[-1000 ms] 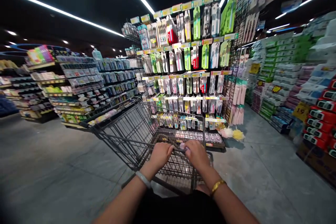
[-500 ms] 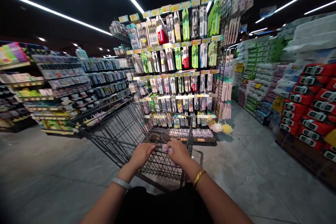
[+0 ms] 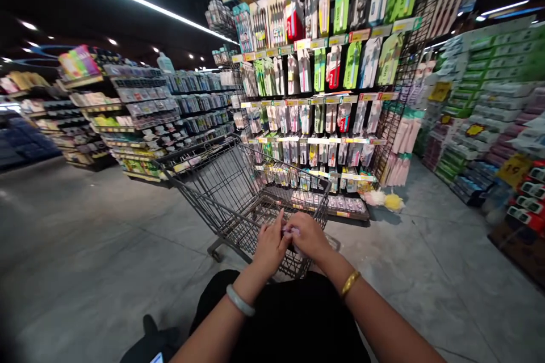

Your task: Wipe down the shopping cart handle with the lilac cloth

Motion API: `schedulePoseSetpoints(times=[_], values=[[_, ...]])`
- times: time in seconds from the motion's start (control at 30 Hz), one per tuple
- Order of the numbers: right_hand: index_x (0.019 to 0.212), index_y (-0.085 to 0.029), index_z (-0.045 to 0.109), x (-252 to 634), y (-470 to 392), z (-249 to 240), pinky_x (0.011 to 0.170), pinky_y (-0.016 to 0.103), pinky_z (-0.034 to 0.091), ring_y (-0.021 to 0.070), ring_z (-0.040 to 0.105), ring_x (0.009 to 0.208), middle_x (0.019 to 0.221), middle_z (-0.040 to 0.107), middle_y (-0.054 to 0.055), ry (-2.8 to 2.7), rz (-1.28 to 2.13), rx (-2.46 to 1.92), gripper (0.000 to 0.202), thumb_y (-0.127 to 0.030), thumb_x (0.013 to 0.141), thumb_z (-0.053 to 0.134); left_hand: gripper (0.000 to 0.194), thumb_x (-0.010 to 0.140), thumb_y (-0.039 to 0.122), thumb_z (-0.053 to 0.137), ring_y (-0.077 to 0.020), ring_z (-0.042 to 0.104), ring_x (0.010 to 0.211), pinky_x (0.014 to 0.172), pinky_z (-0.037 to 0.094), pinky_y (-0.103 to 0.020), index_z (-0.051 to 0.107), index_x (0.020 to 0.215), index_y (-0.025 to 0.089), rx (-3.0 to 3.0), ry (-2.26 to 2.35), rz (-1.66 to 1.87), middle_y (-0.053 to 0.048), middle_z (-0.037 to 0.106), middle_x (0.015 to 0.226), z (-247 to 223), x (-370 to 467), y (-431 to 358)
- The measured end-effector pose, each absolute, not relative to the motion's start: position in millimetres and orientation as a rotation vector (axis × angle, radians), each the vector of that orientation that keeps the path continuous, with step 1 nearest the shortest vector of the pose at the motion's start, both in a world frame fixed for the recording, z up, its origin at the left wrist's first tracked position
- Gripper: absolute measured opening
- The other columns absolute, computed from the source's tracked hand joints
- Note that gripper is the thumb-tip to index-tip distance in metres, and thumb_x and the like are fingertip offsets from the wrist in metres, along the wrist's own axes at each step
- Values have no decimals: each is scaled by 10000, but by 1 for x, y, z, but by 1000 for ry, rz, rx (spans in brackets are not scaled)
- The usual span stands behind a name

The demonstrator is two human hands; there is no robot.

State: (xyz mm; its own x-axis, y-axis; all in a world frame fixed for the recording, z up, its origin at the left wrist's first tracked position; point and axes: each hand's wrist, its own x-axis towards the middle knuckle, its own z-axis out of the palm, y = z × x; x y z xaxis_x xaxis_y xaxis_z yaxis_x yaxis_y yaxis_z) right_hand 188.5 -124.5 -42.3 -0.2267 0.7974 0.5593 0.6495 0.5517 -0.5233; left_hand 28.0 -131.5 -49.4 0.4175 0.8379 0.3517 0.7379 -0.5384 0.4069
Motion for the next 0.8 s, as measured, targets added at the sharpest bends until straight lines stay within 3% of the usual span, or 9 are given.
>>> schedulePoseSetpoints(times=[0.13, 0.23, 0.37, 0.5, 0.7, 0.8], values=[[817, -222, 634, 193, -121, -41, 893, 345, 436, 212, 562, 944, 932, 637, 42, -1787, 60, -1373, 220, -85, 709, 500, 691, 972, 611, 336, -254, 513, 1273, 1149, 274, -487, 300, 1526, 201, 2636, 1393, 750, -107, 535, 1434, -54, 17, -139], [781, -231, 626, 182, -133, -46, 903, 339, 431, 214, 567, 955, 922, 642, 39, -1737, 77, -1332, 204, -87, 723, 494, 658, 979, 591, 332, -254, 518, 1275, 1145, 291, -477, 334, 1514, 207, 2660, 1420, 730, -101, 541, 1430, -55, 6, -141], [763, -245, 617, 187, -147, -48, 860, 311, 441, 206, 578, 943, 928, 647, 27, -1744, 220, -1265, 184, -106, 725, 502, 727, 983, 599, 279, -280, 454, 1351, 1123, 316, -493, 176, 1569, 181, 2607, 1517, 750, -144, 446, 1504, -50, 7, -140], [763, -231, 616, 204, -134, -39, 818, 319, 411, 212, 563, 890, 876, 637, 37, -1628, 57, -1503, 163, -123, 740, 496, 842, 944, 664, 318, -299, 331, 1435, 1166, 252, -514, 79, 1582, 169, 2697, 1462, 765, -152, 312, 1576, -48, 27, -139], [751, -217, 623, 193, -116, -39, 776, 285, 396, 174, 546, 805, 803, 634, 11, -1882, 232, -1302, 155, -128, 745, 496, 901, 916, 591, 498, -329, 548, 1244, 995, 444, -448, 135, 1562, 78, 2746, 1557, 558, -233, 438, 1482, -54, 41, -145], [766, -210, 632, 202, -107, -43, 804, 297, 380, 186, 536, 851, 847, 646, 23, -1887, 156, -1359, 154, -125, 743, 505, 852, 897, 521, 571, -301, 656, 1040, 941, 462, -436, 229, 1544, 83, 2748, 1591, 389, -196, 658, 1234, -50, 37, -150]])
